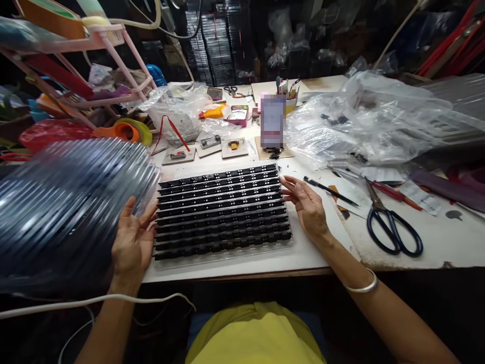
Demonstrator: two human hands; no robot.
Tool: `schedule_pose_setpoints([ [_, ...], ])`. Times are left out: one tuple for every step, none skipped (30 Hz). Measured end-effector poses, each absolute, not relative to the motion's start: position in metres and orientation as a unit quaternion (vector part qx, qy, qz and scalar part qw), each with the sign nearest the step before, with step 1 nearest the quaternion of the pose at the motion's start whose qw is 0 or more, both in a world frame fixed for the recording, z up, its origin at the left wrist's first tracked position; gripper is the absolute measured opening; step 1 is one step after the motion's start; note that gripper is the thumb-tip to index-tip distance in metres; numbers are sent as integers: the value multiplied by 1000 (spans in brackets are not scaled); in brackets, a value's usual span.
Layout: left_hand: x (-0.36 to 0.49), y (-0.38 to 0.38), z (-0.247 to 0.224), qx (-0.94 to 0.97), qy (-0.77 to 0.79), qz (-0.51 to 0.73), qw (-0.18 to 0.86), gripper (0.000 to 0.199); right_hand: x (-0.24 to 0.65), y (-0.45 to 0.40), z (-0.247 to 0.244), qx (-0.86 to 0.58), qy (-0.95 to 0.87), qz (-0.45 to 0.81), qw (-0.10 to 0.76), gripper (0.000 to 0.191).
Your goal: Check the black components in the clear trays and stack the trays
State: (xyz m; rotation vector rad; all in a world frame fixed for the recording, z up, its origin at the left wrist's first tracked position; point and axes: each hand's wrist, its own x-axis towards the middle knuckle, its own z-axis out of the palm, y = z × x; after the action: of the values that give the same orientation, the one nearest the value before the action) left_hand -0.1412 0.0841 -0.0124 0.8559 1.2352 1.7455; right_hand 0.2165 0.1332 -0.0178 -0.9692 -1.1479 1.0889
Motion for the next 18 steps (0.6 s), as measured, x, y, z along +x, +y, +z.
schedule_pose_setpoints([
  [-141, 84, -12, 337, 489, 693, 409, 48, 216, 133, -17, -418, -496, 467, 601, 31],
  [-141, 85, -12, 334, 489, 693, 412, 48, 216, 133, -17, -421, -497, 464, 600, 32],
  [-141, 85, -12, 330, 489, 693, 414, 49, 216, 133, -17, -425, -498, 460, 600, 33],
  [-141, 85, -12, 328, 490, 693, 415, 49, 216, 133, -17, -429, -500, 457, 598, 33],
  [-141, 85, -12, 326, 491, 693, 415, 50, 216, 133, -17, -430, -502, 455, 597, 34],
  [-141, 86, -13, 325, 491, 694, 415, 50, 216, 133, -17, -429, -504, 454, 597, 34],
  [-141, 86, -12, 324, 490, 695, 415, 49, 217, 133, -17, -425, -504, 455, 599, 33],
  [-141, 86, -12, 323, 488, 697, 415, 49, 217, 133, -17, -420, -504, 456, 602, 33],
  [-141, 86, -12, 323, 486, 698, 414, 49, 217, 133, -17, -418, -503, 456, 603, 32],
  [-140, 86, -12, 324, 487, 699, 412, 49, 217, 133, -18, -419, -504, 454, 604, 32],
  [-140, 86, -12, 327, 489, 699, 407, 49, 217, 133, -18, -423, -506, 450, 602, 32],
  [-140, 86, -12, 330, 492, 698, 403, 48, 217, 133, -18, -430, -509, 446, 598, 33],
  [-139, 86, -12, 332, 496, 697, 398, 48, 217, 133, -18, -436, -512, 441, 595, 34],
  [-139, 86, -11, 334, 497, 697, 394, 48, 217, 133, -19, -441, -513, 438, 593, 35],
  [-139, 86, -11, 335, 496, 698, 393, 48, 217, 134, -19, -442, -512, 437, 593, 35],
  [-139, 86, -11, 335, 492, 700, 395, 49, 217, 134, -19, -441, -509, 439, 595, 35],
  [-139, 86, -11, 336, 486, 702, 398, 49, 217, 134, -19, -438, -505, 442, 598, 35],
  [-139, 86, -11, 335, 480, 704, 402, 50, 217, 134, -19, -434, -501, 447, 601, 34],
])
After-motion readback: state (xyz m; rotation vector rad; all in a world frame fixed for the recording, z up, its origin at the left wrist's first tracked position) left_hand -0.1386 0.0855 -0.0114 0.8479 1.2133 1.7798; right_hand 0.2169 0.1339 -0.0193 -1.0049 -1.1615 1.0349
